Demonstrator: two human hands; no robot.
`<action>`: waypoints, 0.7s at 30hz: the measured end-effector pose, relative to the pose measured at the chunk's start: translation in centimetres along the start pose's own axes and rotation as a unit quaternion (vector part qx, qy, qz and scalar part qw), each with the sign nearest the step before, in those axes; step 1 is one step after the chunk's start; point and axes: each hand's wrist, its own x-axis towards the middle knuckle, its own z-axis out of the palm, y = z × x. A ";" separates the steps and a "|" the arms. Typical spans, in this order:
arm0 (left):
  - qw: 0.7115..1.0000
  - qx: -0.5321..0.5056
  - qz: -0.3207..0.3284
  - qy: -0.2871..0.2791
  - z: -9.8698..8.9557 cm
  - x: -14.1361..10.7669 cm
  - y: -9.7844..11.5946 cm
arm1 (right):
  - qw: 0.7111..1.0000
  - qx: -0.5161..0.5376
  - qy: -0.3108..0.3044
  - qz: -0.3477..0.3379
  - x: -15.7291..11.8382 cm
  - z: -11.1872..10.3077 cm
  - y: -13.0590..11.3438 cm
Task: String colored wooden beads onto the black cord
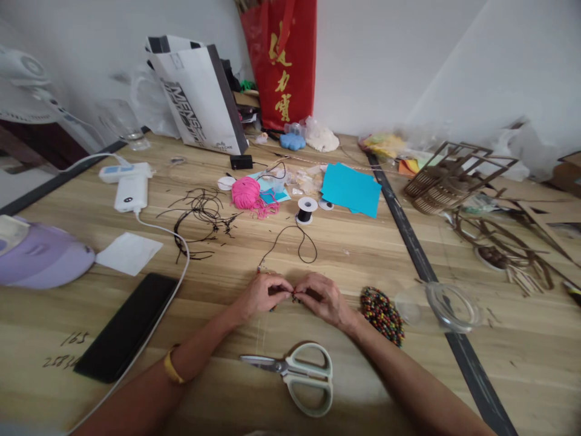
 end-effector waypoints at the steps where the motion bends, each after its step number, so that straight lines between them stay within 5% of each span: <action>1: 1.000 0.001 0.002 0.000 0.0 0.0 0.0 | 1.000 0.001 -0.002 0.003 0.0 0.0 0.0; 21: 0.997 -0.072 -0.021 0.019 -0.3 0.0 -0.1 | 1.000 0.003 0.000 -0.008 0.1 -0.4 -0.4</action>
